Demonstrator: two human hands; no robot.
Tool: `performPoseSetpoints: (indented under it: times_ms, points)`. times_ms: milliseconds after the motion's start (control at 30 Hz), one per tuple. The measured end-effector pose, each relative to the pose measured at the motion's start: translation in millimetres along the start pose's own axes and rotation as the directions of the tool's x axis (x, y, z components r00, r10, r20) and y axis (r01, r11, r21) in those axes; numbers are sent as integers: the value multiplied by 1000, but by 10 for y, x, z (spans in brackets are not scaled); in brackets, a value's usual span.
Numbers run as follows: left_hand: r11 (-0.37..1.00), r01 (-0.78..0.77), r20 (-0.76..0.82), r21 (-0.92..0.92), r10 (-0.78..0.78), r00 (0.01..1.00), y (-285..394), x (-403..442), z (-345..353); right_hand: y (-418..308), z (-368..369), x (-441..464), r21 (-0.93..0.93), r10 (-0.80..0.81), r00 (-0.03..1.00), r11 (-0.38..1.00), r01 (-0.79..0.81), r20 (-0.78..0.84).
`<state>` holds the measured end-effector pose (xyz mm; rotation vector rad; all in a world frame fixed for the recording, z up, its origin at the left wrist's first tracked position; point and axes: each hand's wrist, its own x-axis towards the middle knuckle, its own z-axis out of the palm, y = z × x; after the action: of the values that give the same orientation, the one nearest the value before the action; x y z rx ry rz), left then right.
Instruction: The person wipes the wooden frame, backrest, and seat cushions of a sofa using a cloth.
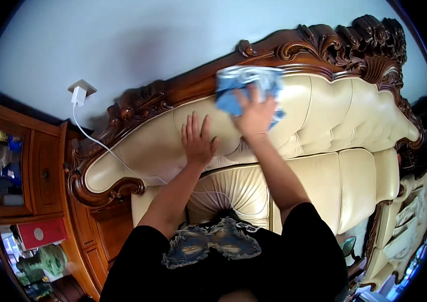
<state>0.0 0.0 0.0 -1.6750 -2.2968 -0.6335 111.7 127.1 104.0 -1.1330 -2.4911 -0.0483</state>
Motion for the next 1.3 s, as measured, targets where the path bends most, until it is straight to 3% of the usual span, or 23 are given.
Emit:
performPoseSetpoints:
  times_ms: [67, 100, 167, 233, 267, 333, 400, 433, 500, 567, 633, 700, 767, 833, 867, 933, 1000, 1033, 1067, 1133, 1167, 1233, 1300]
  points:
    - [1000, 4, 5, -14, -4, 1000, 30, -362, 52, -56, 195, -84, -14, -105, 992, 994, 104, -76]
    - [997, -24, 10, 67, 24, 1000, -429, -496, -373, -664, 284, 31, 96, -119, 991, 988, 124, -55]
    - [1000, 11, 248, 24, -17, 969, -345, -865, -640, -993, 414, 7, 123, -193, 981, 974, 189, 20]
    - [969, -19, 243, -246, 81, 967, -432, -1301, -620, -1240, 549, -15, 239, -434, 900, 877, 416, 27]
    - [972, -5, 232, -236, 62, 971, -435, -1427, -698, -1249, 539, 13, 242, -454, 891, 866, 437, 20]
    - [909, 109, 388, -403, 62, 920, -453, -1626, -933, -1243, 503, 55, 302, -477, 877, 846, 440, 58]
    - [902, 177, 358, -393, -27, 934, -492, -1764, -1104, -926, 544, 99, 186, -534, 845, 834, 519, 37]
    - [893, 228, 351, -389, -85, 933, -518, -1913, -1234, -752, 232, 122, 241, -494, 869, 849, 471, 42]
    - [907, 315, 274, -279, -239, 932, -597, -2154, -1363, -318, 137, 236, 36, -356, 935, 934, 355, 5]
    - [899, 405, 199, -165, -372, 907, -569, -2426, -1544, -130, -160, 209, 20, -253, 965, 967, 255, -75]
    - [760, 610, 198, -225, -577, 792, -480, -2690, -1741, -166, -74, 168, 13, -231, 960, 972, 236, -161]
    - [705, 670, 247, -232, -623, 742, -414, -3006, -1846, -347, 75, 41, 5, -190, 950, 980, 197, -248]
    - [714, 657, 315, -243, -582, 749, -274, -3345, -1859, -678, 239, -196, 28, -181, 974, 982, 187, -138]
    - [729, 641, 343, -241, -554, 759, -251, -3600, -1974, -1033, 390, -514, 62, -481, 870, 870, 489, -105]
    - [731, 636, 392, -247, -525, 756, -179, -3776, -2025, -1002, 550, -709, 58, -492, 864, 864, 499, -104]
    - [753, 622, 348, -213, -536, 769, -227, -4146, -2122, -839, 1014, -1049, 41, -681, 725, 725, 687, -104]
    - [759, 623, 319, -190, -552, 770, -116, -4551, -2260, -421, 1157, -1478, 114, -665, 742, 746, 656, 85]
    - [698, 691, 298, -186, -630, 717, -119, -4717, -2347, -204, 1205, -1653, 227, -296, 894, 947, 228, 336]
    - [621, 759, 293, -194, -702, 649, -15, -4923, -2419, 5, 1244, -1830, 160, 139, 848, 954, -253, 512]
    - [608, 756, 286, -245, -700, 655, 80, -5272, -2571, 649, 1241, -2148, 84, 258, 769, 924, -374, 584]
    - [595, 746, 288, -299, -689, 665, 138, -5419, -2623, 886, 1141, -2376, 292, 398, 733, 731, -616, 551]
    - [628, 728, 322, -274, -654, 685, 173, -5542, -2773, 949, 784, -2689, 502, 209, 498, 37, -864, 842]
    - [629, 691, 316, -356, -615, 722, 313, -5485, -2955, 684, -48, -3056, 460, -19, 478, -240, -855, 878]
